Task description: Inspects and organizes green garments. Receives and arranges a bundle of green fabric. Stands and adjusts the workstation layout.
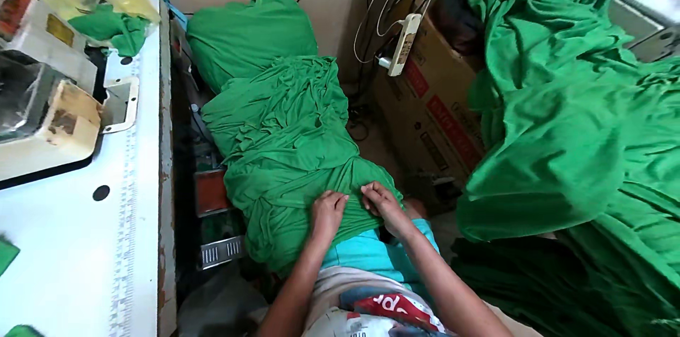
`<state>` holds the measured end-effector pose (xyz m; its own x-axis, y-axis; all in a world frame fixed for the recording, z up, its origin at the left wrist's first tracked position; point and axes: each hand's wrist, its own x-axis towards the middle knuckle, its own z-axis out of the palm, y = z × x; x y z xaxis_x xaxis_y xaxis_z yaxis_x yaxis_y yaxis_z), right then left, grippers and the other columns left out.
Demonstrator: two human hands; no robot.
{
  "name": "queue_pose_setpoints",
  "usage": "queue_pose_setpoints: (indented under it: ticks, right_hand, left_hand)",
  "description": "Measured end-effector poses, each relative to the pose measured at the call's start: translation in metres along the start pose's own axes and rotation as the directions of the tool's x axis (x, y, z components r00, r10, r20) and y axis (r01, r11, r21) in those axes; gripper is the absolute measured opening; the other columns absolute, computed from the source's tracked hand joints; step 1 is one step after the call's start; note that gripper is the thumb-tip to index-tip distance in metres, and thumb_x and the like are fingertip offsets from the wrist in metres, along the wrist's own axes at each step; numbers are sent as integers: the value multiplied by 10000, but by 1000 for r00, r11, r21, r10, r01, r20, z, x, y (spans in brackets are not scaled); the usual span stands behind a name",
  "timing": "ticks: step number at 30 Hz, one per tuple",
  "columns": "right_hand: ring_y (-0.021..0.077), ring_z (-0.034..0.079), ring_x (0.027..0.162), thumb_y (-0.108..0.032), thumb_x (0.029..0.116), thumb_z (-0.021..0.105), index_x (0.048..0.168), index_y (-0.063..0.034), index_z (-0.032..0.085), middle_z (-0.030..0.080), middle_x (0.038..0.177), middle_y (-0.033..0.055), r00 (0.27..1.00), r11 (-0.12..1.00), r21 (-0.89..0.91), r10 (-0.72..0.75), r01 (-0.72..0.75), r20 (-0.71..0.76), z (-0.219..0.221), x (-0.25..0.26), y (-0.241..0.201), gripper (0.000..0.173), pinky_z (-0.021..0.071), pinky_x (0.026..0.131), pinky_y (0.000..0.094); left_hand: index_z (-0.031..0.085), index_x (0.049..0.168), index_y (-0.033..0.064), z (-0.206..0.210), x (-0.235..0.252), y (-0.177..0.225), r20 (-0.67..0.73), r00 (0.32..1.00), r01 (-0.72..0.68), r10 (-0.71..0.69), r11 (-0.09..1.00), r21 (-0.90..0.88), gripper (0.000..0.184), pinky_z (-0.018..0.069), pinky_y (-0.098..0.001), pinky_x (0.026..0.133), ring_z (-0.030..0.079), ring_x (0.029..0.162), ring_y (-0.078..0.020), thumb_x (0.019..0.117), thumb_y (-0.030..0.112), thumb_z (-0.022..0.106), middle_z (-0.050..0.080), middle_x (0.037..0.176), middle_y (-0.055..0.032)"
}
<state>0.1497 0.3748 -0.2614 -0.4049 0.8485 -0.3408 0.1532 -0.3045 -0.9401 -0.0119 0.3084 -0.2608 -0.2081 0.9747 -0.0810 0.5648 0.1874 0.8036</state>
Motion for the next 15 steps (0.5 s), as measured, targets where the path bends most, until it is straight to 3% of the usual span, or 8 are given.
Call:
queue_pose_setpoints:
  ticks: [2, 4, 6, 9, 12, 15]
  right_hand:
    - [25, 453, 514, -180, 1084, 464, 1031, -49, 540, 538, 672, -38, 1000, 999, 32, -10, 10, -3, -1, -1, 1, 160, 365, 489, 173]
    - [23, 455, 510, -176, 1085, 462, 1030, -50, 536, 543, 671, -39, 1000, 999, 42, -20, 20, -4, -1, -2, 2, 156, 367, 487, 171]
    - [18, 456, 502, -171, 1084, 459, 1025, -53, 529, 548, 665, -40, 1000, 999, 48, -24, 24, 2, -2, -1, 2, 149, 365, 478, 165]
    - [30, 472, 516, -172, 1073, 488, 1025, -53, 531, 554, 676, -37, 999, 1000, 14, -28, 27, 24, -4, -2, 2, 136, 385, 492, 177]
    - [81, 535, 615, -221, 1050, 545, 1074, -19, 557, 568, 749, 3, 996, 974, -222, -18, 38, 91, -4, -3, -2, 204, 468, 602, 253]
    - [180, 616, 734, -293, 1051, 555, 1136, -6, 588, 626, 842, 86, 989, 862, -505, 36, 42, 144, -3, -2, -8, 302, 528, 732, 388]
  left_hand:
    - [728, 1114, -31, -1, 1, 11, 118, 993, -21, 2, 986, 164, 296, 528, -430, 990, 678, 1079, -309, 1034, 217, 588, 688, 1143, -201]
    - [716, 1123, -42, 0, 4, 15, 142, 990, -8, -21, 980, 199, 276, 515, -438, 1015, 666, 1125, -324, 1043, 168, 557, 682, 1172, -210]
    - [699, 1131, -42, -4, 8, 10, 144, 986, 76, -87, 994, 80, 275, 510, -433, 1001, 666, 1091, -292, 1056, 163, 531, 680, 1167, -199]
    - [668, 1116, -49, -4, 13, -9, 140, 984, 132, -114, 983, -127, 281, 525, -390, 914, 656, 966, -235, 1065, 180, 514, 675, 1050, -177]
    - [657, 1123, -48, -4, 14, -15, 142, 982, 150, -123, 969, -195, 296, 527, -369, 877, 648, 916, -204, 1073, 200, 503, 670, 1012, -157]
    - [659, 1105, -48, -1, 13, -18, 98, 987, 149, -128, 957, -250, 279, 531, -352, 836, 637, 864, -180, 1064, 191, 520, 663, 967, -139]
